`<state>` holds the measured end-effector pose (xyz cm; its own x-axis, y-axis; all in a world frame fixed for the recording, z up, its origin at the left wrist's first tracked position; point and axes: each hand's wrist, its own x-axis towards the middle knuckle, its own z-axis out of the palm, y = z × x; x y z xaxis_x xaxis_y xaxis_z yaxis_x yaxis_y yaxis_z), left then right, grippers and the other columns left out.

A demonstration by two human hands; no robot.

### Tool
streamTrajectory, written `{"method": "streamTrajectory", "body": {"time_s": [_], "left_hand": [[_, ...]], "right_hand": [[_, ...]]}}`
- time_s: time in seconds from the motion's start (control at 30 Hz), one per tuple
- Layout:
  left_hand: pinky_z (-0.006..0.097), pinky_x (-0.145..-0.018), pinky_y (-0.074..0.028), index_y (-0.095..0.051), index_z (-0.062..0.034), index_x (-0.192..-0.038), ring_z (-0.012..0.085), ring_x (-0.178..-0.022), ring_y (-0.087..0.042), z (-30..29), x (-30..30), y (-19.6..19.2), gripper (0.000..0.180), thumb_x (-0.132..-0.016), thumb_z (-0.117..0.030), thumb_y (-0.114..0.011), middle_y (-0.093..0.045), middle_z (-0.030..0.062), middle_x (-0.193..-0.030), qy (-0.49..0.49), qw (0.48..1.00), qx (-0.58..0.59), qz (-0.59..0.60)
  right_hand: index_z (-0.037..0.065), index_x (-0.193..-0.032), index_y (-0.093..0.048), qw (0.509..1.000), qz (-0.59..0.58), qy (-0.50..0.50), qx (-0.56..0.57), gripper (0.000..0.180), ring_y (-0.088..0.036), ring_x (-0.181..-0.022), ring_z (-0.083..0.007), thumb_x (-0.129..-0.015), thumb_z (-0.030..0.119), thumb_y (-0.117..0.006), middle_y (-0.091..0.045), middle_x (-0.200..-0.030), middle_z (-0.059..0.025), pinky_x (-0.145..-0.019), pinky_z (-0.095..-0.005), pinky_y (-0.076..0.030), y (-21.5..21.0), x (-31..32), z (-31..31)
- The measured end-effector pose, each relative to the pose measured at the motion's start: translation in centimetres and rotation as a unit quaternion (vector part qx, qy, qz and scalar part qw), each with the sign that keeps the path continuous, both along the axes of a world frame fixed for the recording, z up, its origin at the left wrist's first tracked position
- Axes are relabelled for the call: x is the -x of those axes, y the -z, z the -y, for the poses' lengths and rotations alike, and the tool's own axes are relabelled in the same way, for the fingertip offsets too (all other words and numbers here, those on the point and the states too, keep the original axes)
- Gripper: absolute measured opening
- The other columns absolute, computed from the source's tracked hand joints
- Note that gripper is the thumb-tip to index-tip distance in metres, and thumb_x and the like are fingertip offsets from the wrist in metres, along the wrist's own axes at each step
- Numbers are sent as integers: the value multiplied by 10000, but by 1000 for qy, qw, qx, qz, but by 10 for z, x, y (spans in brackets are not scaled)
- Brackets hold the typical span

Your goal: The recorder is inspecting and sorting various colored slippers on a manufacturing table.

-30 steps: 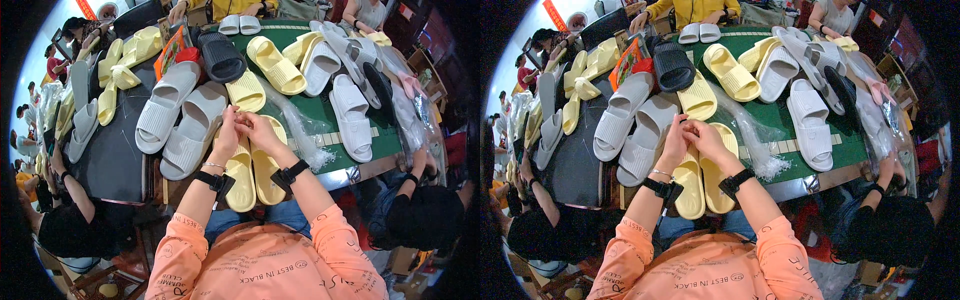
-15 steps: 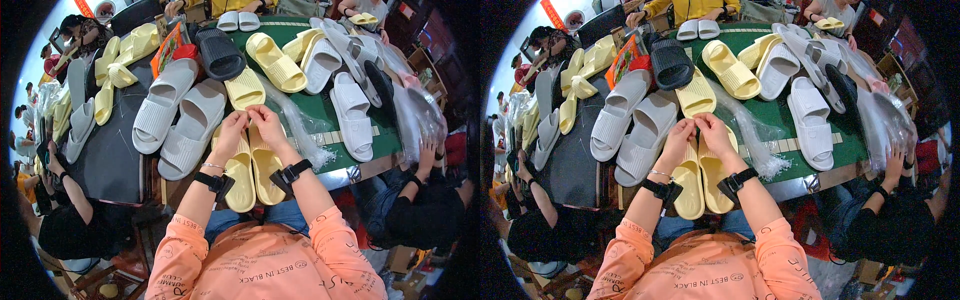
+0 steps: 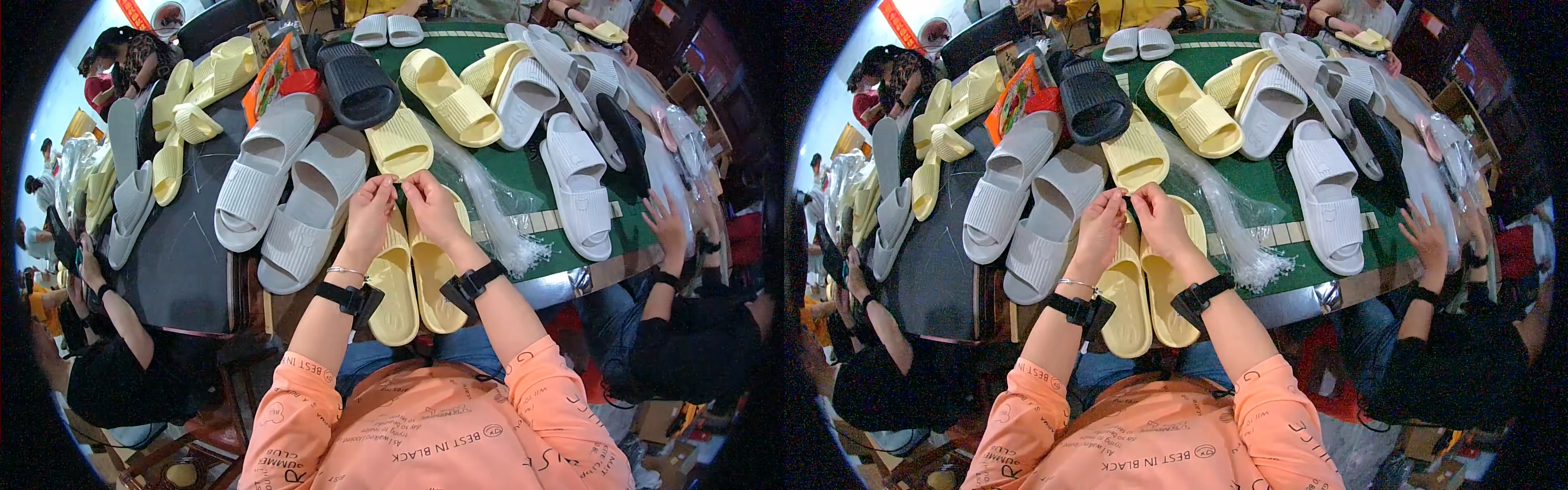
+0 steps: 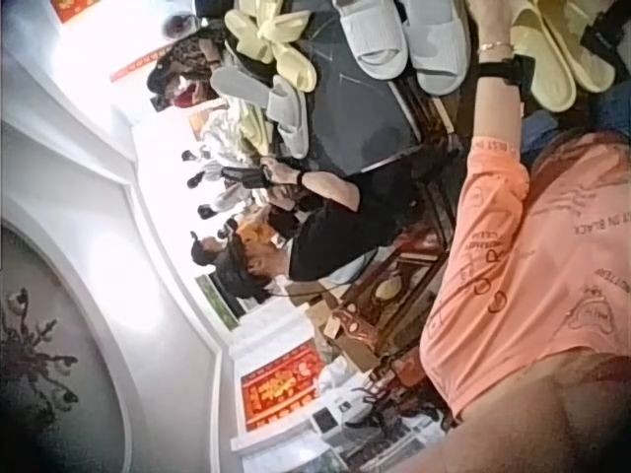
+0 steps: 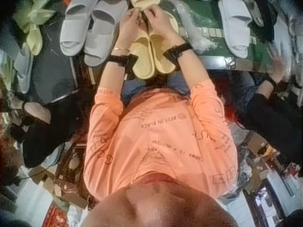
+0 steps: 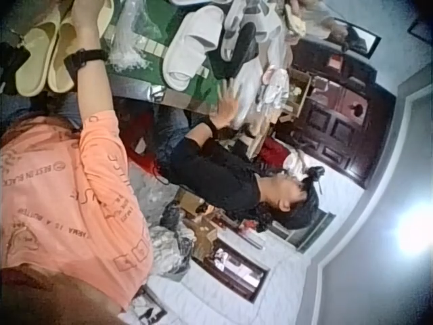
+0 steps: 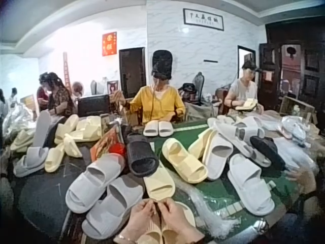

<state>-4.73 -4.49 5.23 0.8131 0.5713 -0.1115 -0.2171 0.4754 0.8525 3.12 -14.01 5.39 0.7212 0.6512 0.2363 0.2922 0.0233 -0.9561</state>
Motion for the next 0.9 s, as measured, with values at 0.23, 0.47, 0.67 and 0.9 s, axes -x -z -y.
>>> {"method": "streamTrajectory", "body": {"time_s": [0.23, 0.47, 0.67, 0.9], "left_hand": [[170, -521, -299, -545, -51, -961, 26, -547, -372, -2, 0, 5, 150, -890, -181, -527, -473, -54, -684, -6, 1000, -10, -6], [160, -520, -298, -552, -50, -944, 17, -567, -379, 0, -1, 3, 130, -881, -164, -542, -494, -53, -697, -9, 1000, -27, -5], [158, -514, -306, -557, -55, -910, 17, -565, -385, 4, -2, -1, 117, -867, -164, -563, -498, -59, -699, -24, 997, -61, -30], [170, -505, -318, -563, -59, -900, 29, -555, -410, 3, -4, 4, 123, -857, -173, -580, -498, -59, -678, -17, 996, -74, -53]], "right_hand": [[4, -841, -500, 1000, -25, -4, -10, 159, -506, -618, -148, -862, 160, -523, -551, -691, -90, -576, -284, -417, 5, -1, -1], [5, -827, -504, 1000, -20, -6, -21, 159, -498, -602, -143, -860, 159, -525, -548, -679, -84, -559, -283, -413, 9, -2, -4], [10, -815, -507, 999, -32, -5, -22, 155, -494, -590, -140, -855, 157, -530, -547, -669, -81, -554, -283, -410, 10, -2, -4], [-5, -802, -510, 999, -35, 6, -12, 165, -492, -594, -137, -857, 149, -530, -550, -659, -85, -564, -284, -414, 14, 1, -5]]}}
